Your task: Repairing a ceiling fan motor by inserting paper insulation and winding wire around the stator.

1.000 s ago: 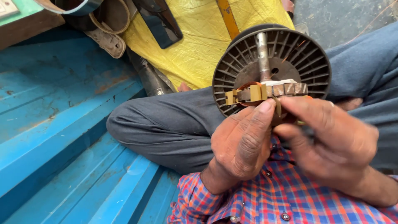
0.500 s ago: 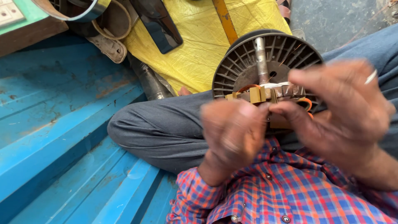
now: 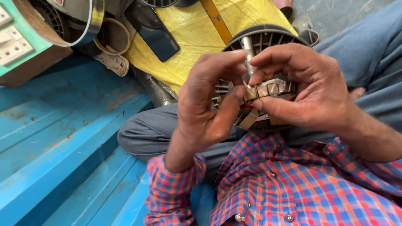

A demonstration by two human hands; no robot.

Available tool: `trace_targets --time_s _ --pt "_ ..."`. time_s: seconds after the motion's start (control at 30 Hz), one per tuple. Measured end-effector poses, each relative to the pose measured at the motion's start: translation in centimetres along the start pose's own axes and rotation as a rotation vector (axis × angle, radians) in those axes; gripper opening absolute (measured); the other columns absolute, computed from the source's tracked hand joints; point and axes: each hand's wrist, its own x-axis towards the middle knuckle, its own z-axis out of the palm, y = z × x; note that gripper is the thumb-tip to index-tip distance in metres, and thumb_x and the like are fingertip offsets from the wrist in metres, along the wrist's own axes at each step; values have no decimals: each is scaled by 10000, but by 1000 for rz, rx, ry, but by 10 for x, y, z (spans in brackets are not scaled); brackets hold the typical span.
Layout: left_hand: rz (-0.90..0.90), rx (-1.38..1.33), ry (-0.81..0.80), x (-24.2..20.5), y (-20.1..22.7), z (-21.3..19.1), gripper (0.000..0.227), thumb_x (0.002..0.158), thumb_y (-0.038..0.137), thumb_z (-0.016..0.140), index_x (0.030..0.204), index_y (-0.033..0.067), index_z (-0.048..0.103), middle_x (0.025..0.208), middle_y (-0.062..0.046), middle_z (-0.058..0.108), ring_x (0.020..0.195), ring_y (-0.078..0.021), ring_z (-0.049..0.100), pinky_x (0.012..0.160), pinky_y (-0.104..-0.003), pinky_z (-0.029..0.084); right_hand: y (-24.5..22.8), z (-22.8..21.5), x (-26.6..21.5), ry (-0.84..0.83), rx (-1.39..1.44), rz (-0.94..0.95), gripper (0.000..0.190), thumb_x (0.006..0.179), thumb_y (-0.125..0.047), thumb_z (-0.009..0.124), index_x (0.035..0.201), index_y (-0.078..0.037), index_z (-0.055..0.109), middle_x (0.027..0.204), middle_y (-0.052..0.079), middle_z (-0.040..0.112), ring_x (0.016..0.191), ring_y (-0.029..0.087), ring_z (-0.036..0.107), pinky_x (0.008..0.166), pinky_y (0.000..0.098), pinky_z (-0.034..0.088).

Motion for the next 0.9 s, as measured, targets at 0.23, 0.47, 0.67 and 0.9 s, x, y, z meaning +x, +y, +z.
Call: trace_targets --time_s 0.23,0.47,0.67,0.9 --pt "353 619 -487 49 54 -16 352 914 20 766 1241 70 645 1233 -102 632 1127 -291 663 917 -363 563 15 -8 1 -54 200 -29 640 849 66 793 1421 8 511 1228 102 702 1112 103 706 925 255 626" --pt "495 778 -774 62 54 -23 265 916 167 664 1143 28 653 1141 -101 630 1041 -301 649 849 -405 546 25 -10 -2 -60 183 -78 666 855 30 805 1452 15 508 1262 94 660 1195 102 642 1051 256 559" --pt "490 753 -807 75 65 -11 189 891 163 658 1020 25 644 1022 -109 623 960 -305 651 783 -409 537 25 -9 -1 -41 161 -100 629 858 -30 828 1412 22 535 1238 74 647 1114 67 639 964 215 549" --pt "552 1228 -1051 55 74 15 145 960 198 652 865 91 678 857 -39 609 861 -240 666 671 -384 531 22 -10 1 -29 3 -136 611 833 -84 853 1360 6 558 1206 81 652 1058 88 680 892 202 568"
